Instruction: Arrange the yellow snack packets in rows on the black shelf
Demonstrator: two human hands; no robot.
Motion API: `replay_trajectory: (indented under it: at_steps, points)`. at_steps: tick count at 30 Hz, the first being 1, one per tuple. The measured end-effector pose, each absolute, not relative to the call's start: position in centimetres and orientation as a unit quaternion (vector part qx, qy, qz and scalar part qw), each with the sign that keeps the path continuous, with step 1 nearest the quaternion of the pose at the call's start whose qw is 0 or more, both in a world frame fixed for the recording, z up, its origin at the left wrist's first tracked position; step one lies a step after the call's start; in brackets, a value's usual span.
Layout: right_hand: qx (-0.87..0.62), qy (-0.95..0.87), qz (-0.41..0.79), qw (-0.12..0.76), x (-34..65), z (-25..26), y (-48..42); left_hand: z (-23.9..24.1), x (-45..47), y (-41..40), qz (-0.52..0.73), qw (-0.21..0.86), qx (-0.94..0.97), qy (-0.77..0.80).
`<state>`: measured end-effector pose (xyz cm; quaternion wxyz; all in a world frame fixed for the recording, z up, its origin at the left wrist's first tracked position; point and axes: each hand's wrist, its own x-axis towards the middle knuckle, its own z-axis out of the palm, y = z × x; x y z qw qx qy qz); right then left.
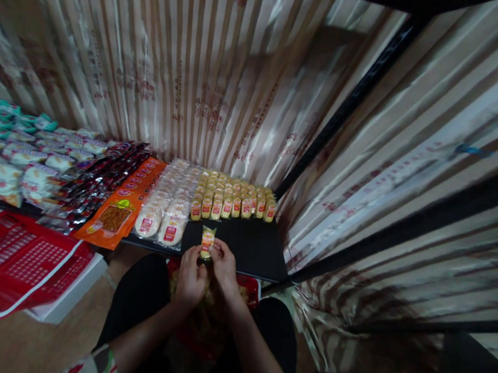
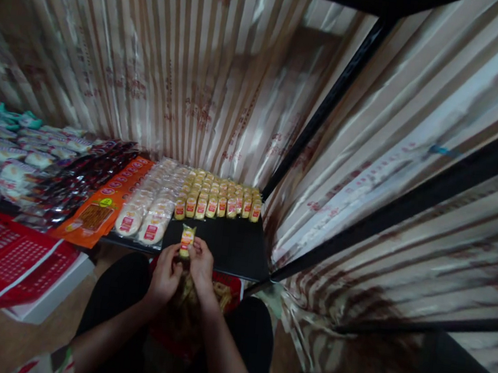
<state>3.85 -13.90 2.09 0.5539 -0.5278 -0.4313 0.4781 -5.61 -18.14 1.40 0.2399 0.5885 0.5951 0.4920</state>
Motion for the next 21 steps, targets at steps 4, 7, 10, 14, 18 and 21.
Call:
replay_trajectory:
  at_steps: [4,7,10,14,18,21]
  points:
    - [-0.542,-0.453,0.429,0.562,3.6,2.1,-11.2,1.4,-5.2,-15.7,0.475,0.255,0.591,0.6]
    - [-0.553,-0.476,0.39,0.562,3.2,2.1,-9.1,2.0,-5.0,-13.8,0.457,0.258,0.595,0.609]
    - [-0.572,-0.494,0.352,0.552,2.7,1.9,-7.0,2.4,-4.9,-12.0,0.444,0.262,0.59,0.621]
    - [-0.606,-0.519,0.305,0.52,2.4,1.4,-4.8,2.1,-5.0,-9.9,0.426,0.274,0.585,0.633]
    - [-0.645,-0.541,0.243,0.482,2.3,1.0,-3.7,0.9,-5.1,-8.8,0.435,0.279,0.58,0.63]
    - [-0.658,-0.549,0.218,0.466,2.3,0.7,-3.6,0.1,-5.1,-8.5,0.451,0.281,0.583,0.615]
